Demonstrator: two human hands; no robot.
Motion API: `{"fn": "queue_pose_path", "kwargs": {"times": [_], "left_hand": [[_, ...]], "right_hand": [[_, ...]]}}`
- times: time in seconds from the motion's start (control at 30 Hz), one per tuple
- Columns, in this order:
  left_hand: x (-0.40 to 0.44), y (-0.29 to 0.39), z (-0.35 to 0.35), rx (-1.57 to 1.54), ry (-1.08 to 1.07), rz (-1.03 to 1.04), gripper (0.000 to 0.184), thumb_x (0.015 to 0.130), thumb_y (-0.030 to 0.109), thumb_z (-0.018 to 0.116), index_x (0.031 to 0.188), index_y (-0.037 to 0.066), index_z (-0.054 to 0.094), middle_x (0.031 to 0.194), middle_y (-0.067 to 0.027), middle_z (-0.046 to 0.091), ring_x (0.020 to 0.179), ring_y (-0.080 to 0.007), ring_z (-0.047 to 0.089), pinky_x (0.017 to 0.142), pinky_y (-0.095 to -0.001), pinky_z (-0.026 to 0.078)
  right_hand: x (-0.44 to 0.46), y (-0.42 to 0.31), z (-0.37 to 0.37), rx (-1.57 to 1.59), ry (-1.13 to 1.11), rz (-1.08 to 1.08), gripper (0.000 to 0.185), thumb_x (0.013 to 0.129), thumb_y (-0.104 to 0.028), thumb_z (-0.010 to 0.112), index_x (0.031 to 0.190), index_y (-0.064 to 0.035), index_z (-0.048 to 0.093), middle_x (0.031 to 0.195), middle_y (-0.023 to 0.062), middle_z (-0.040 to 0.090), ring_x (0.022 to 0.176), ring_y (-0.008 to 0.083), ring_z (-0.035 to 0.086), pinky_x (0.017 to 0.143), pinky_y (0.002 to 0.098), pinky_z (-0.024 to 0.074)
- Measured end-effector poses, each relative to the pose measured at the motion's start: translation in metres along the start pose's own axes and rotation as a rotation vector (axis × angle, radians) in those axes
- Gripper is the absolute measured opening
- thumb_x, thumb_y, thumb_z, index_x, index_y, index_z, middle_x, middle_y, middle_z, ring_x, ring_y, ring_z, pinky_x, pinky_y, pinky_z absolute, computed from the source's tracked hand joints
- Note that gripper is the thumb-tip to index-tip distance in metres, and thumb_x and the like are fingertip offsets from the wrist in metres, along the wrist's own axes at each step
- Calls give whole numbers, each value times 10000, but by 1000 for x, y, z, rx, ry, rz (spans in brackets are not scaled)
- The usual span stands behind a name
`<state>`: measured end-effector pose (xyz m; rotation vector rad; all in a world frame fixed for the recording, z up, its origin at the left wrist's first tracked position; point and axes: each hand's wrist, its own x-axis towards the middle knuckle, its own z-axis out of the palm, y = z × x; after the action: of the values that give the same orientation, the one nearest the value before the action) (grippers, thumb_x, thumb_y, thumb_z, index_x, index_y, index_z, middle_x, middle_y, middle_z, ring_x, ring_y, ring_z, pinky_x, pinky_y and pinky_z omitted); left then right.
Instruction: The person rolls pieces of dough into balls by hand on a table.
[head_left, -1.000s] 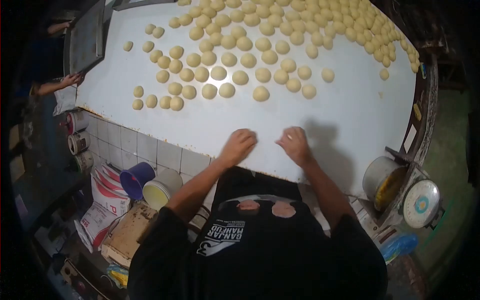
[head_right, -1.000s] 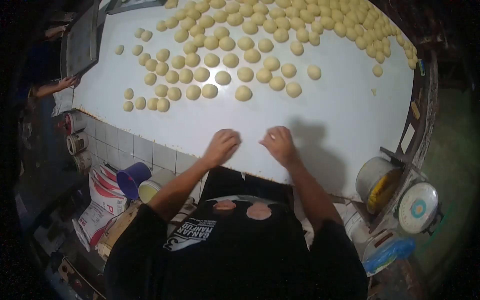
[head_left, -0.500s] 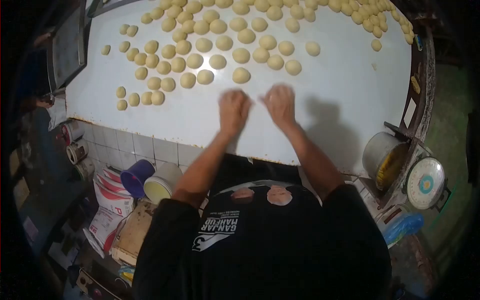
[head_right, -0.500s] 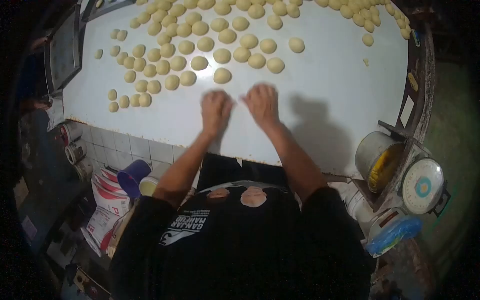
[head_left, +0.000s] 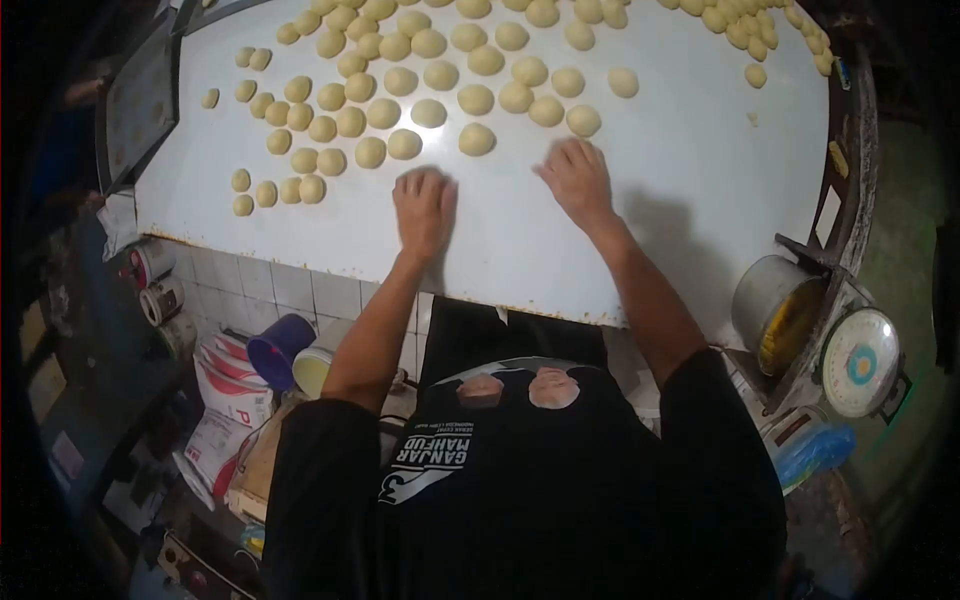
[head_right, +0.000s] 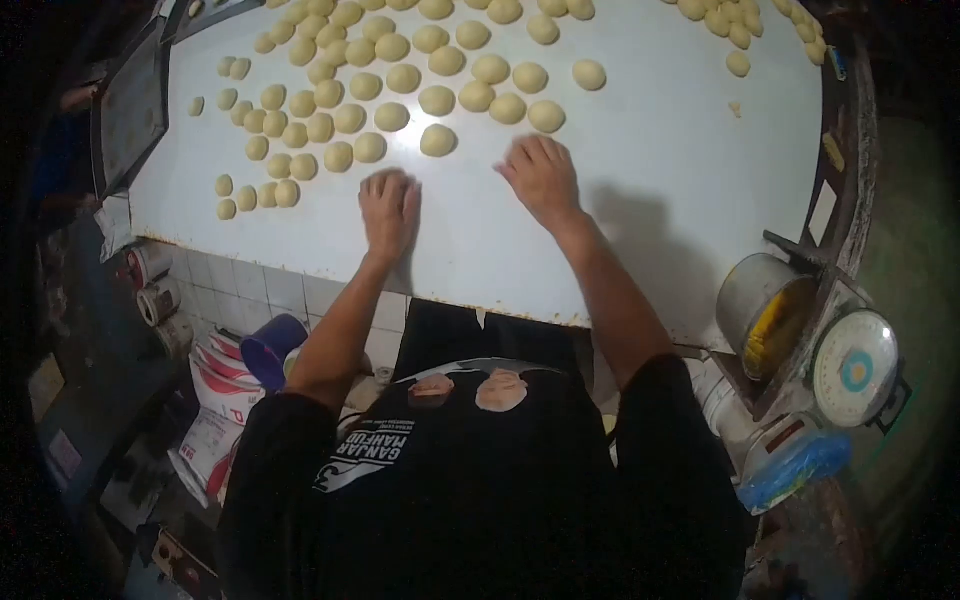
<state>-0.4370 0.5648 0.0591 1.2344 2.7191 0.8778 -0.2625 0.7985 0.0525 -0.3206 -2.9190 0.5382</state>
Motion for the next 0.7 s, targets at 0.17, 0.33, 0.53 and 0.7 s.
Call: {"fn": "queue_pose_path", "kwargs": {"times": [0.17,0.33,0.53,0.7], "left_hand": [[-43,-5,-9,-159,-76,65,204,913,120,795,1097,79,716,1216,-143,689,1221,-393,594,1046,-494,461],[-37,7,-16,-99,-19,-55,567,910,171,853,1399,23,607,1406,-200,613,1301,-423,554,1128,-510,428],[-83,-33,-12,-544,-65,-260,1002,856,143,918,1628,-52,309,1566,-238,472,1476,-372,459,1279,-483,351],[-48,14,-35,-169,-48,-177,758,833,178,887,1500,58,549,1451,-217,588,1343,-437,526,1158,-528,423]], "right_hand": [[-41,-31,17,374,232,106,169,1014,-197,706,1140,-87,680,1069,83,742,1107,310,696,1063,502,479],[19,-40,-2,1026,9,423,359,1142,-222,520,1418,4,564,1208,101,790,1189,237,711,1101,334,487],[-56,-68,-10,1162,142,610,436,1136,-316,566,1414,3,670,1444,135,694,1394,285,581,1194,401,423],[-76,-89,0,620,76,359,535,897,10,805,1415,10,675,1454,176,661,1349,369,616,1149,452,497]]}}
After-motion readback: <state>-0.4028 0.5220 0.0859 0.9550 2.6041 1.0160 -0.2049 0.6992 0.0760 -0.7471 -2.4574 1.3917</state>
